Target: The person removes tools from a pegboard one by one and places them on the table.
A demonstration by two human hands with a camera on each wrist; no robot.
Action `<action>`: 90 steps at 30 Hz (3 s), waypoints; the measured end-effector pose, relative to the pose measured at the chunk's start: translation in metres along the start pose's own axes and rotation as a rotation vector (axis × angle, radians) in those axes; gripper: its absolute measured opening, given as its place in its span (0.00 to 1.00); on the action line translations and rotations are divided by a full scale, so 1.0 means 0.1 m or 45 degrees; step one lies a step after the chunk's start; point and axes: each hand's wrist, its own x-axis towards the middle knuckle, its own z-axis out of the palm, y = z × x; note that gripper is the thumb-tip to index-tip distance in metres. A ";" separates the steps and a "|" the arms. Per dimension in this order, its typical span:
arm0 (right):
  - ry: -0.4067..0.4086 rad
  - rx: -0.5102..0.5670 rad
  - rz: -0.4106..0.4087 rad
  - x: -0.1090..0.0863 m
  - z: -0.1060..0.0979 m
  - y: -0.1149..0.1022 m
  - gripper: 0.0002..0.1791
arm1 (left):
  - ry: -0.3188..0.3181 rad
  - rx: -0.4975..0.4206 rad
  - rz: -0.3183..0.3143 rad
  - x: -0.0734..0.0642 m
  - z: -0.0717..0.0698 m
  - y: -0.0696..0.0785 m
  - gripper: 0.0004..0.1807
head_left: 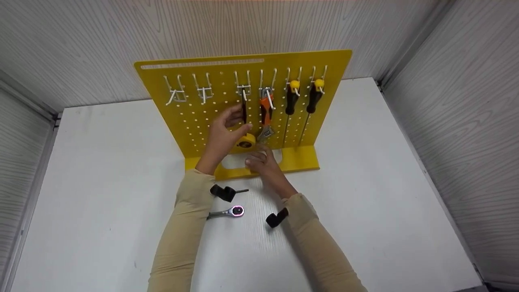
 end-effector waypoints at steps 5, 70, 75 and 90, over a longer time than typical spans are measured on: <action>0.033 -0.019 0.007 0.01 0.02 0.00 0.38 | 0.011 -0.018 -0.014 -0.01 0.00 0.01 0.28; 0.008 0.082 -0.123 -0.26 0.17 -0.12 0.37 | 0.127 0.017 0.131 -0.31 0.06 0.26 0.16; 0.009 0.054 -0.128 -0.30 0.17 -0.16 0.37 | 0.126 0.019 0.153 -0.35 0.05 0.31 0.16; -0.029 0.038 -0.213 -0.41 0.14 -0.26 0.38 | 0.151 0.033 0.249 -0.47 -0.05 0.41 0.17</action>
